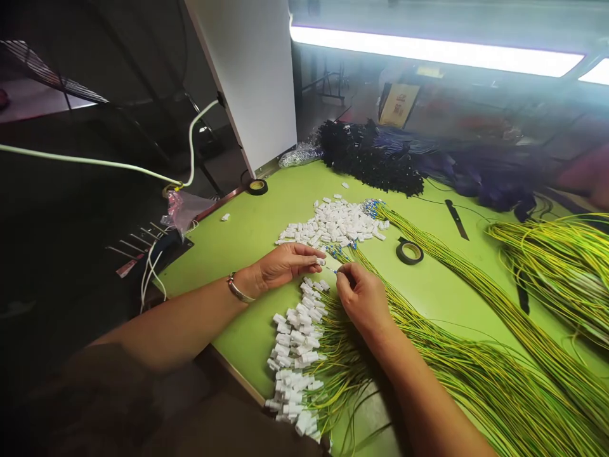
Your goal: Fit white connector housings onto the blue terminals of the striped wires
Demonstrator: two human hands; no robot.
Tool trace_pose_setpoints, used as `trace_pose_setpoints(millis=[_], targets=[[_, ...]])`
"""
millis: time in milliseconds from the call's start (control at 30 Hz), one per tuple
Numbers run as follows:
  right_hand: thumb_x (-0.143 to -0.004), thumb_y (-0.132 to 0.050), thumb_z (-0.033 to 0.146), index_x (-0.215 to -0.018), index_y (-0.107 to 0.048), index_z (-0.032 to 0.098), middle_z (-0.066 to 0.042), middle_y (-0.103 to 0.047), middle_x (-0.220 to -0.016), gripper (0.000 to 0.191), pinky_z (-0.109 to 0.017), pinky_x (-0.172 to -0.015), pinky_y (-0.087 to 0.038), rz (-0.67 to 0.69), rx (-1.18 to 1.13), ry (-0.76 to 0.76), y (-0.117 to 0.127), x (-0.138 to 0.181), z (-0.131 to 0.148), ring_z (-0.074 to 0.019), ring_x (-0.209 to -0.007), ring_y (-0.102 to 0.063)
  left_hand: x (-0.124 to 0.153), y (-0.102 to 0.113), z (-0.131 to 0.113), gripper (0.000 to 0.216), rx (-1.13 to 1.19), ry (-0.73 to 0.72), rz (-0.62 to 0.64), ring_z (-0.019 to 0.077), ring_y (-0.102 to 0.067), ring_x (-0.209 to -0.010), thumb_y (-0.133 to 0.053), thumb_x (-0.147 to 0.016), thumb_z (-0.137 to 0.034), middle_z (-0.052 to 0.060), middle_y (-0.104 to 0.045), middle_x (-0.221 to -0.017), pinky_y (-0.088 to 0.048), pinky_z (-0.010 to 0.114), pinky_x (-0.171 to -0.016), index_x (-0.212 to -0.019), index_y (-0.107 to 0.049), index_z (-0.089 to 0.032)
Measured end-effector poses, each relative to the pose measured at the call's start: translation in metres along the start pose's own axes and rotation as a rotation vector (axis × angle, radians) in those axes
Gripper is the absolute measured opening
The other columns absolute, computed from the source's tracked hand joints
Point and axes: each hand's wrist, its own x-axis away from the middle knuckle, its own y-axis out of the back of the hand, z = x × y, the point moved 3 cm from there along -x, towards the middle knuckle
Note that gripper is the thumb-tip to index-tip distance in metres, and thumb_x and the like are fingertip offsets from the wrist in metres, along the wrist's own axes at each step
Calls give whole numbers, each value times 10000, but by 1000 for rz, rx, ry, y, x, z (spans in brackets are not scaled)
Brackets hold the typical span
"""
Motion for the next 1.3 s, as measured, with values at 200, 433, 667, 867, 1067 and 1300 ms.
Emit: trace_pose_setpoints(millis=[200,433,667,867,1067,1300], targets=[[-823,-527,306,-734,-596,191,21,-541,-583,160,-237,-510,-371,13,-145,5,-5,1,-3,-110,-515,-439,3,-8,0,332,-96,-38,8,165,-713,-739,-797,-695,-215,42,-678,-801,-527,231,-635,-973,-650,-110],[-815,-529,270,-778,-618,191,4,-595,-639,125,-239,-549,-398,2,-98,39,-11,2,-8,-119,-552,-483,1,-4,-5,194,-29,-66,-166,158,-707,-735,-779,-659,-133,40,-675,-744,-492,209,-631,-800,-653,-89],[-786,-532,260,-724,-612,194,13,-572,-592,121,-236,-513,-375,-54,-71,21,-7,3,-7,-109,-507,-447,4,-8,-8,257,-117,-131,-79,93,-622,-725,-805,-645,-185,73,-718,-869,-476,232,-706,-886,-744,-124],[-788,-534,305,-683,-614,187,24,-517,-556,177,-235,-499,-353,-89,-116,-44,0,4,-7,-105,-504,-419,2,-14,-2,418,-387,-231,9,82,-594,-706,-781,-682,-192,24,-679,-797,-456,222,-686,-1084,-689,-130],[-754,-530,297,-639,-605,185,25,-498,-527,177,-239,-503,-353,-19,-114,-63,-1,4,-4,-109,-502,-421,-4,-9,4,262,-431,-279,-59,76,-579,-655,-802,-636,-212,13,-642,-716,-465,223,-662,-825,-658,-100],[-744,-503,282,-603,-574,190,32,-480,-502,183,-234,-481,-338,-12,-94,-38,-4,2,-5,-102,-478,-401,-1,-14,7,238,-478,-291,-12,91,-571,-672,-796,-638,-218,21,-655,-723,-457,229,-659,-830,-713,-105]])
